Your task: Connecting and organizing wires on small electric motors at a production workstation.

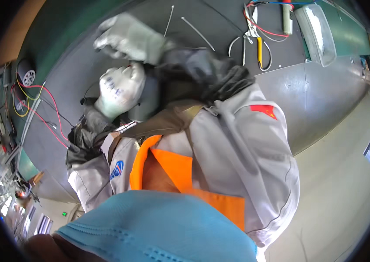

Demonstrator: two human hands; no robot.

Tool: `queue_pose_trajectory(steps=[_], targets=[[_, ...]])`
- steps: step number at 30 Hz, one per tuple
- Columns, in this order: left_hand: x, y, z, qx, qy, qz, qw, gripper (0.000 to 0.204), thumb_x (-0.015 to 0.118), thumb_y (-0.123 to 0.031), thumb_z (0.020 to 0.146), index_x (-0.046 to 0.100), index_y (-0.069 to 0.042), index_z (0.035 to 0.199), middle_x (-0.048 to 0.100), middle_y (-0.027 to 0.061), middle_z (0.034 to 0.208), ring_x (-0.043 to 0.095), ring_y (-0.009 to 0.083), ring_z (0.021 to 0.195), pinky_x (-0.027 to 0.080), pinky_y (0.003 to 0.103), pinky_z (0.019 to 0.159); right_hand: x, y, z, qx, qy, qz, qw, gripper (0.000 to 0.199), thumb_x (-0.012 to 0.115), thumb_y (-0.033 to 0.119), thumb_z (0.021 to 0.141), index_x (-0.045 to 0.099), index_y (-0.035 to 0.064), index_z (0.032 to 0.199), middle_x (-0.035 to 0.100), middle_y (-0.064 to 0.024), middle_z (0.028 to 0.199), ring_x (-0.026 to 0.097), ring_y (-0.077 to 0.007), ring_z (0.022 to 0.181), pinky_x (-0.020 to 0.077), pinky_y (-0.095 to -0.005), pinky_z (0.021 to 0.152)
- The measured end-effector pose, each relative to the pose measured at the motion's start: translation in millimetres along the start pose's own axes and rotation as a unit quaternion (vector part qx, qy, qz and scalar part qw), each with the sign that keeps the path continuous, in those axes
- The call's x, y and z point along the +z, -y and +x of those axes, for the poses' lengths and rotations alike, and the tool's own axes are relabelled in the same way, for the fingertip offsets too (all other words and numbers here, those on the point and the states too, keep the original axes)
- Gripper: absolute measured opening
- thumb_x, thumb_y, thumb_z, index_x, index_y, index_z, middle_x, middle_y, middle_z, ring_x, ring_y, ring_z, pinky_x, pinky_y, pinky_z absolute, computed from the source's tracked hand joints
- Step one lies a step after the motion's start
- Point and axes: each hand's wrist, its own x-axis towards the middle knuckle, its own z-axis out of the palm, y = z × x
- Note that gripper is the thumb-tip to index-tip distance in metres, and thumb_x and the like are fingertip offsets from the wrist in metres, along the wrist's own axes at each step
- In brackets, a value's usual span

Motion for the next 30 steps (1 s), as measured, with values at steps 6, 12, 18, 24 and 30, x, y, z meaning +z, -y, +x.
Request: queue_pose_trajectory(steps=[6, 12, 18, 24, 30], targets=[[-11.4, -5.6, -6.7, -0.123, 0.020, 0.153, 0.980, 0.029, 0.072, -0.029, 0.088, 0.066, -0.008, 0.107, 0.062, 0.0038, 0.071, 0.066, 0.0246, 0.063, 0.053, 0.041, 0.057, -52.4, -23.1, -53.0, -0.103, -0.156, -0.374, 0.908, 0.023, 0.068, 0.021, 0.098, 0.073, 0.0083, 0.117, 0.073, -0.0074, 0.094, 0.072, -0.0188, 0.076, 0.0580, -0.0323, 0.068], [-9.4, 0.6, 12.5, -0.129, -0.019, 0.073, 0.989, 0.045, 0.075, -0.036, 0.089, 0.066, -0.007, 0.122, 0.066, 0.0129, 0.102, 0.066, 0.0314, 0.095, 0.052, 0.042, 0.078, -126.3, -40.1, -206.0, 0.044, -0.409, -0.720, 0.559, 0.062, 0.075, 0.028, 0.088, 0.053, 0.0025, 0.141, 0.054, -0.0253, 0.140, 0.054, -0.0446, 0.126, 0.0483, -0.0503, 0.102], [9.0, 21.7, 38.6, -0.106, -0.038, -0.140, 0.984, 0.027, 0.065, -0.028, 0.099, 0.071, -0.007, 0.114, 0.068, 0.0128, 0.108, 0.067, 0.0314, 0.100, 0.054, 0.042, 0.090, -96.8, -61.4, -269.4, 0.069, -0.404, -0.673, 0.616, 0.079, 0.076, 0.017, 0.086, 0.039, -0.0014, 0.153, 0.051, -0.0292, 0.143, 0.051, -0.0453, 0.130, 0.0417, -0.0507, 0.110], [13.7, 40.6, 31.9, -0.351, 0.010, -0.519, 0.779, 0.036, 0.063, -0.026, 0.104, 0.067, 0.003, 0.125, 0.071, 0.0081, 0.114, 0.065, 0.0128, 0.102, 0.051, 0.026, 0.092, -97.4, -55.6, -272.0, 0.164, -0.465, -0.596, 0.633, 0.088, 0.079, 0.012, 0.083, 0.032, 0.0042, 0.158, 0.059, -0.0277, 0.126, 0.060, -0.0395, 0.113, 0.0504, -0.0472, 0.095], [17.2, 62.7, 16.0, -0.128, -0.095, -0.523, 0.837, 0.067, 0.051, -0.047, 0.103, 0.057, 0.011, 0.135, 0.062, 0.0101, 0.119, 0.056, 0.0158, 0.102, 0.046, 0.029, 0.089, -89.4, -61.9, -321.0, 0.288, -0.394, -0.255, 0.835, 0.085, 0.077, 0.015, 0.087, 0.033, -0.0036, 0.156, 0.065, -0.0107, 0.093, 0.066, -0.0266, 0.081, 0.0549, -0.0382, 0.078]])
